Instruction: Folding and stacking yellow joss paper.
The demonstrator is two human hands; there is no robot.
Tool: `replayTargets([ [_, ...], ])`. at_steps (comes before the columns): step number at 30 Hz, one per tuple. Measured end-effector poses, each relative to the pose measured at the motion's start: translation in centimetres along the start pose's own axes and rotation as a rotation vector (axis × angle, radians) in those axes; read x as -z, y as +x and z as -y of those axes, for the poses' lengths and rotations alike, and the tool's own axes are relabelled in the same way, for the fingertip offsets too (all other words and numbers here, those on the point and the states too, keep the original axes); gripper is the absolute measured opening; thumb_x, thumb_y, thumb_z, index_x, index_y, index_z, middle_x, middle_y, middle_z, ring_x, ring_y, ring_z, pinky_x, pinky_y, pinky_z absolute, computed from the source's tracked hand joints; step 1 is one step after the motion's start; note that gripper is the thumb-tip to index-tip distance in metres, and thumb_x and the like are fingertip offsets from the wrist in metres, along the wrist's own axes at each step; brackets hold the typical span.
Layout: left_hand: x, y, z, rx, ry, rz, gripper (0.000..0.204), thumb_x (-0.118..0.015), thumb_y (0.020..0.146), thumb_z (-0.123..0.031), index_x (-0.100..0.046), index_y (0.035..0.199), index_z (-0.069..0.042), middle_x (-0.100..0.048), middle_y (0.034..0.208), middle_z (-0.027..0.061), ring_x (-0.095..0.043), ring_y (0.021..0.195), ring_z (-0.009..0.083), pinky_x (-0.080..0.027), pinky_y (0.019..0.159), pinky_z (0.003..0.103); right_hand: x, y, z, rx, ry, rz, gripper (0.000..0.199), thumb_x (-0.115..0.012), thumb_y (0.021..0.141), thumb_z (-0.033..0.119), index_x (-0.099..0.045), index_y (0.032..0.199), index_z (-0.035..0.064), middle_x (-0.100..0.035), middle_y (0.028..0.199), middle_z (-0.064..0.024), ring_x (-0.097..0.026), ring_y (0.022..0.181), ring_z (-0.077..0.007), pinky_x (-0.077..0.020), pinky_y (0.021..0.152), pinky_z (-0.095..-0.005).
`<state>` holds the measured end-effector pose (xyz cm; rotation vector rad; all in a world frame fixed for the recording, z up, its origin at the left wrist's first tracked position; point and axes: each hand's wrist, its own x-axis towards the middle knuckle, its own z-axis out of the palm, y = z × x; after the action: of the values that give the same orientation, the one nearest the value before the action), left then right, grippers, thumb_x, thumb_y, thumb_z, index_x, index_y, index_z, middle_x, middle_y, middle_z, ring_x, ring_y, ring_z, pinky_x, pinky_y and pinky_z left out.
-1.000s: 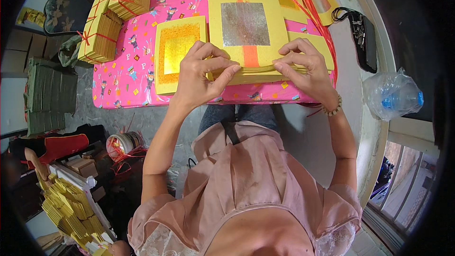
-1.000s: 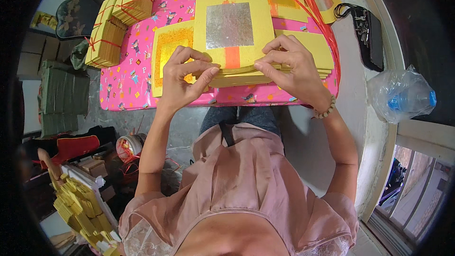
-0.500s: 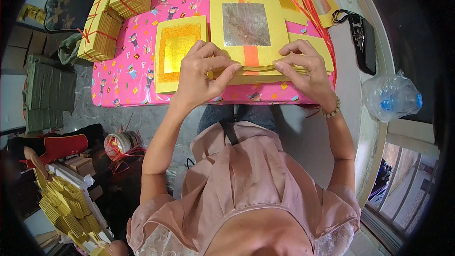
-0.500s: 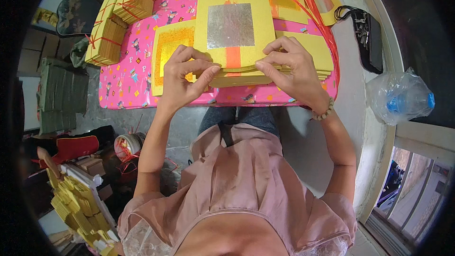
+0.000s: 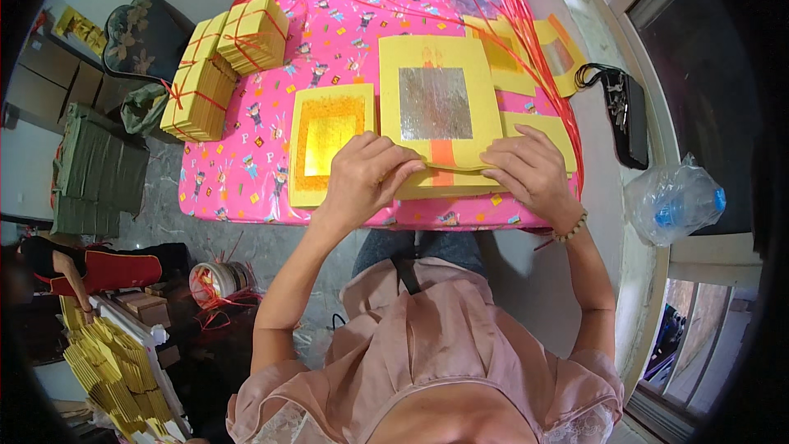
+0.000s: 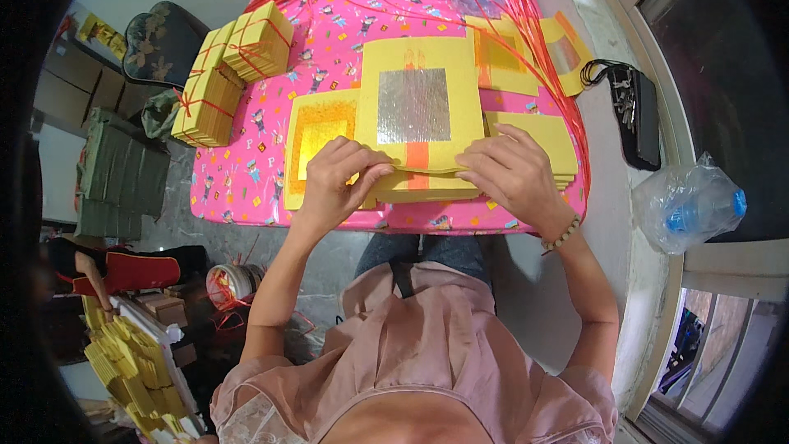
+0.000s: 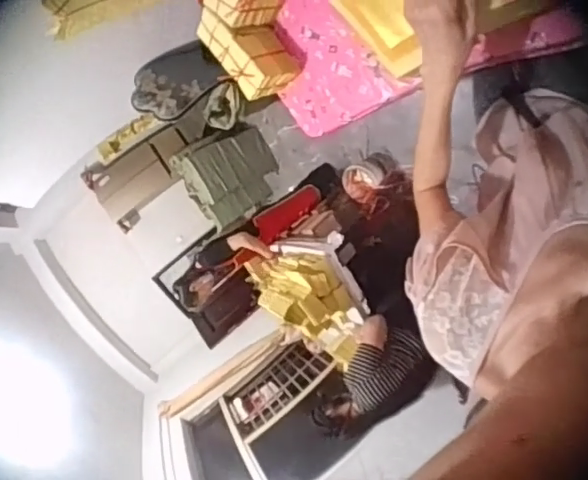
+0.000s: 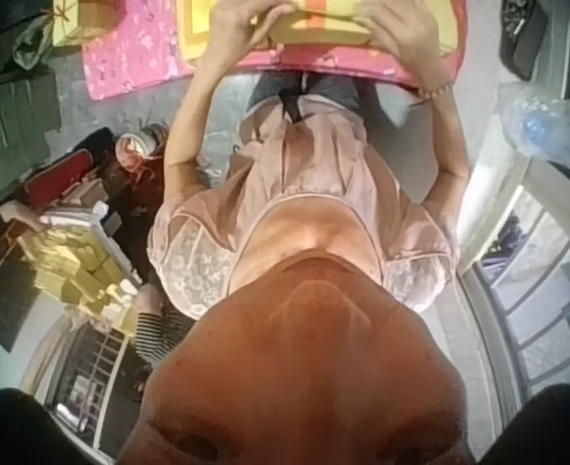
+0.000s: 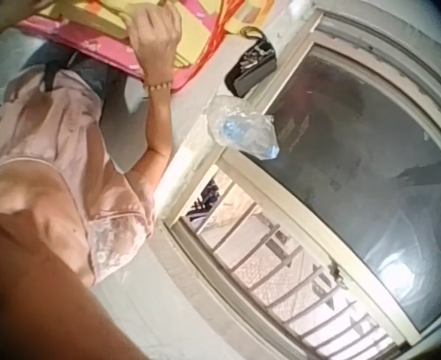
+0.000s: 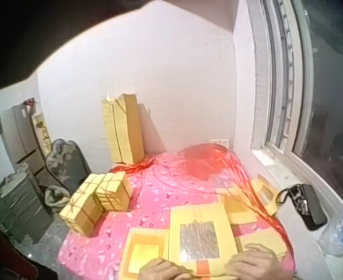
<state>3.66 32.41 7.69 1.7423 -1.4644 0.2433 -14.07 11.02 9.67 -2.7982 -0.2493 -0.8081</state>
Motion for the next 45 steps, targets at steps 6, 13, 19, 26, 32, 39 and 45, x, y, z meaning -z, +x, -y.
replayTargets([
  [6,0.6,1.7,0.5,0.017,0.019,0.019,0.02,-0.075,0.079,-0.017,-0.07,0.096,-0.009,-0.062,0.076,0.0075,-0.059,0.07,0.0239,-0.048,0.063,0.035,0.8,2.8,-1.6,-0.178,0.209,0.056,0.015,-0.067,0.088,0.017,-0.065,0.089,0.0026,-0.062,0.08,-0.0101,-0.063,0.073,-0.027,-0.0505,0.069,-0.0367],
  [13,-0.1,4.0,-1.0,-0.155,0.34,-0.257,0.052,-0.076,0.075,-0.017,-0.062,0.125,-0.014,-0.052,0.13,0.0154,-0.049,0.119,0.0341,-0.042,0.098,0.045,-0.1,7.6,-5.5,-0.504,0.405,0.018,0.025,-0.062,0.094,0.025,-0.062,0.099,0.0007,-0.056,0.072,-0.0099,-0.051,0.062,-0.0157,-0.0414,0.057,-0.0312],
  [19,-2.6,6.0,-0.3,-0.122,0.24,0.097,0.074,-0.072,0.079,-0.029,-0.041,0.144,-0.015,-0.041,0.143,0.0196,-0.035,0.134,0.0435,-0.03,0.111,0.05,-3.2,10.3,-10.2,-0.537,0.482,0.008,0.029,-0.059,0.095,0.029,-0.063,0.102,0.0014,-0.06,0.077,-0.0056,-0.049,0.066,-0.012,-0.0413,0.062,-0.0294],
  [26,-4.5,7.0,2.7,-0.081,0.335,0.194,0.074,-0.062,0.086,-0.047,-0.038,0.147,-0.014,-0.034,0.146,0.028,-0.029,0.137,0.0461,-0.022,0.114,0.055,-6.0,11.5,-14.3,-0.484,0.293,0.024,0.03,-0.06,0.094,0.03,-0.065,0.102,0.0022,-0.066,0.09,-0.0107,-0.06,0.078,-0.0205,-0.0473,0.073,-0.0357],
  [32,-4.6,7.0,3.4,-0.039,0.307,0.252,0.073,-0.06,0.087,-0.048,-0.037,0.147,-0.015,-0.035,0.146,0.0261,-0.031,0.136,0.0447,-0.023,0.114,0.055,-6.3,13.2,-14.1,-0.331,0.12,-0.007,0.03,-0.058,0.093,0.029,-0.065,0.103,0.0011,-0.067,0.096,-0.0154,-0.063,0.089,-0.0318,-0.0491,0.082,-0.0429],
  [39,-4.8,7.4,3.5,-0.034,0.329,0.286,0.071,-0.059,0.088,-0.048,-0.037,0.147,-0.015,-0.035,0.147,0.0242,-0.032,0.136,0.0439,-0.023,0.113,0.054,-7.6,14.9,-11.8,-0.366,0.255,0.24,0.033,-0.053,0.096,0.028,-0.064,0.11,-0.0003,-0.067,0.102,-0.0174,-0.064,0.095,-0.0316,-0.0493,0.083,-0.04],
  [45,-4.8,7.3,3.7,-0.035,0.325,0.29,0.07,-0.057,0.089,-0.049,-0.039,0.146,-0.015,-0.034,0.148,0.0244,-0.032,0.136,0.0444,-0.023,0.114,0.053,-7.8,14.7,-11.3,-0.424,0.323,0.275,0.035,-0.053,0.095,0.029,-0.063,0.111,-0.001,-0.066,0.103,-0.0187,-0.063,0.097,-0.0321,-0.0487,0.084,-0.0406],
])
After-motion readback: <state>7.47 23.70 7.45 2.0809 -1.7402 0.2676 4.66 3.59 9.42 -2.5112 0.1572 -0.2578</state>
